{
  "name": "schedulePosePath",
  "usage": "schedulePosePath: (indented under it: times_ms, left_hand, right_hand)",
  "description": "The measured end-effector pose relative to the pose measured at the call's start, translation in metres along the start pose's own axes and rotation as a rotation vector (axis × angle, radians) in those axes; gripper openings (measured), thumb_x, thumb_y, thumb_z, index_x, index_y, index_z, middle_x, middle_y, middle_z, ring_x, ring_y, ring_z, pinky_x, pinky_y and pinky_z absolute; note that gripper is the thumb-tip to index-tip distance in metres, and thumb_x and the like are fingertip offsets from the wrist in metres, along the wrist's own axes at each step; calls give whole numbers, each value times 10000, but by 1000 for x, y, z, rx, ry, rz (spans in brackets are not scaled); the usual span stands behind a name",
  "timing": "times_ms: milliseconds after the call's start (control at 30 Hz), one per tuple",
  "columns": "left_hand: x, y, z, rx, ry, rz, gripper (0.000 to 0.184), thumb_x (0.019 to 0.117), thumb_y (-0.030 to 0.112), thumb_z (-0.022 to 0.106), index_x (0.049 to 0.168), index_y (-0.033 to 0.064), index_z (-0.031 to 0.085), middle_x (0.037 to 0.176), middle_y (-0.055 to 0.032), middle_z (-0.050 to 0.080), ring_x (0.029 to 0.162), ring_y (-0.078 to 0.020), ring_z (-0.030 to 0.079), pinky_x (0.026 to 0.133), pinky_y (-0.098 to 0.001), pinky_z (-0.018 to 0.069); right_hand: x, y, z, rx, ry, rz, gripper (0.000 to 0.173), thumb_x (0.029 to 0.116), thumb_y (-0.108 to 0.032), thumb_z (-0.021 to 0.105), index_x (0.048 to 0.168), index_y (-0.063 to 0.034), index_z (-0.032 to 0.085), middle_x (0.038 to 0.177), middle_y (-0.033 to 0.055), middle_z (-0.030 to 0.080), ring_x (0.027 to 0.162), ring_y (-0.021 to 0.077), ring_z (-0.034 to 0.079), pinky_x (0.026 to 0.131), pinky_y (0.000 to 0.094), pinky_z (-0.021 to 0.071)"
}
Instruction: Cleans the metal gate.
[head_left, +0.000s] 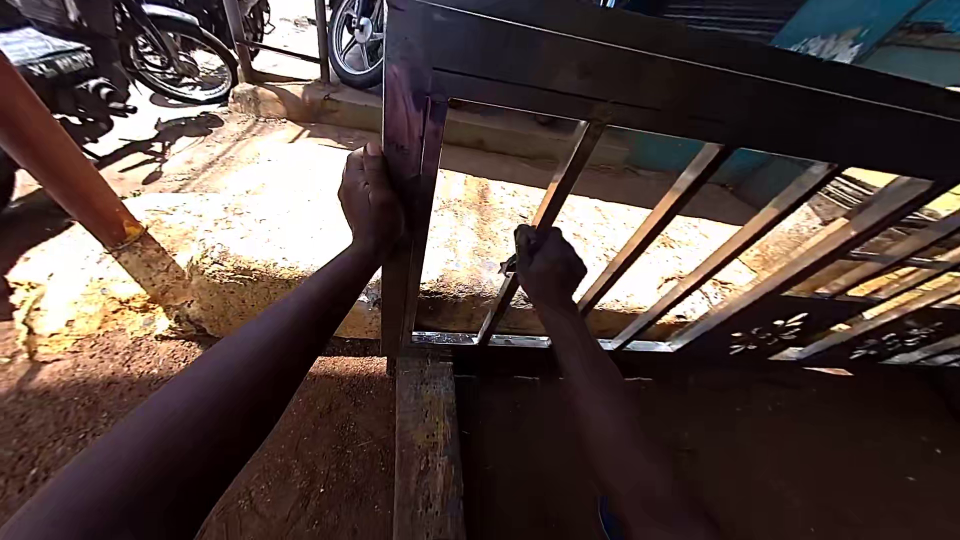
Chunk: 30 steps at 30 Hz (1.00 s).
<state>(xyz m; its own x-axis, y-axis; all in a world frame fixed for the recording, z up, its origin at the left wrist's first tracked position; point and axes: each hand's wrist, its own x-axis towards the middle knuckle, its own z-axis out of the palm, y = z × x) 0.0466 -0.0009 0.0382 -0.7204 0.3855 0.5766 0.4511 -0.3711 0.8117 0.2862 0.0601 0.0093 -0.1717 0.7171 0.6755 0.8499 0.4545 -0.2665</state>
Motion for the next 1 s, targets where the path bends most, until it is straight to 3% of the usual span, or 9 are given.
schedulePosePath:
  times_ms: [67, 133, 367, 467, 567, 667, 800, 933, 1000]
  left_hand:
    - [1, -4, -1, -11, -10, 25, 513, 1098, 396, 242, 1137, 55, 623, 990, -45, 669, 956, -124, 666, 882, -399, 540]
    - [5, -6, 1, -48, -10, 34, 517, 1099, 398, 234, 1115, 49, 615, 964, -42, 674, 934, -124, 676, 863, -401, 554]
    - [8, -3, 1, -69, 19, 44, 485, 1093, 396, 254, 1063, 78, 619, 916, -14, 665, 884, -113, 670, 813, -393, 551]
    - [4, -2, 1, -19, 20, 14, 504, 1082, 418, 268, 1109, 77, 637, 954, -31, 686, 911, -131, 678, 832, -418, 547]
    - [-1, 3, 0, 12, 20, -13, 505, 1081, 418, 283, 1115, 63, 642, 974, -62, 671, 927, -165, 664, 850, -432, 528]
    - [4, 7, -2, 57, 4, -57, 524, 1075, 445, 287, 1161, 74, 647, 1055, -91, 682, 997, -214, 663, 892, -497, 506]
    - [2, 6, -3, 35, 8, -58, 492, 1078, 420, 298, 1146, 79, 646, 1003, -52, 679, 948, -168, 664, 859, -448, 519]
    - [4, 1, -1, -39, 13, -24, 443, 1071, 393, 322, 1109, 81, 635, 939, -17, 655, 889, -128, 650, 822, -403, 525]
    - [4, 2, -2, -40, 6, -27, 444, 1071, 408, 324, 1102, 98, 640, 938, -9, 653, 892, -126, 649, 819, -403, 523]
  right_hand:
    - [32, -22, -28, 4, 23, 70, 518, 1027, -443, 510, 1128, 45, 653, 927, 243, 712, 880, 444, 713, 702, 611, 530]
    - [31, -26, -20, 9, 68, 122, 482, 1019, -436, 514, 1148, 13, 635, 925, 214, 709, 872, 420, 711, 682, 593, 529]
    - [-132, 42, 114, -28, -25, 108, 449, 940, -381, 665, 1005, 63, 681, 772, 223, 693, 691, 424, 702, 592, 592, 544]
    - [-150, 54, 125, -78, -89, 90, 438, 909, -367, 702, 1019, 58, 700, 797, 228, 708, 723, 434, 709, 618, 597, 546]
    - [-124, 42, 89, -128, -248, 123, 481, 937, -434, 699, 1069, 29, 705, 874, 211, 732, 826, 416, 726, 717, 600, 554]
    - [-59, 20, 46, -5, -16, 79, 486, 944, -436, 673, 983, 48, 672, 797, 232, 699, 755, 452, 703, 636, 633, 515]
    - [-6, -11, 4, 17, 122, 116, 467, 981, -454, 606, 1056, 4, 661, 869, 219, 711, 814, 431, 711, 660, 628, 511]
    - [-79, 18, 72, -37, 127, 94, 449, 972, -409, 616, 1005, 37, 662, 797, 215, 693, 724, 412, 705, 602, 587, 527]
    - [-133, 40, 112, -29, -10, 129, 441, 944, -358, 689, 1056, 68, 683, 833, 246, 707, 753, 443, 708, 655, 623, 540]
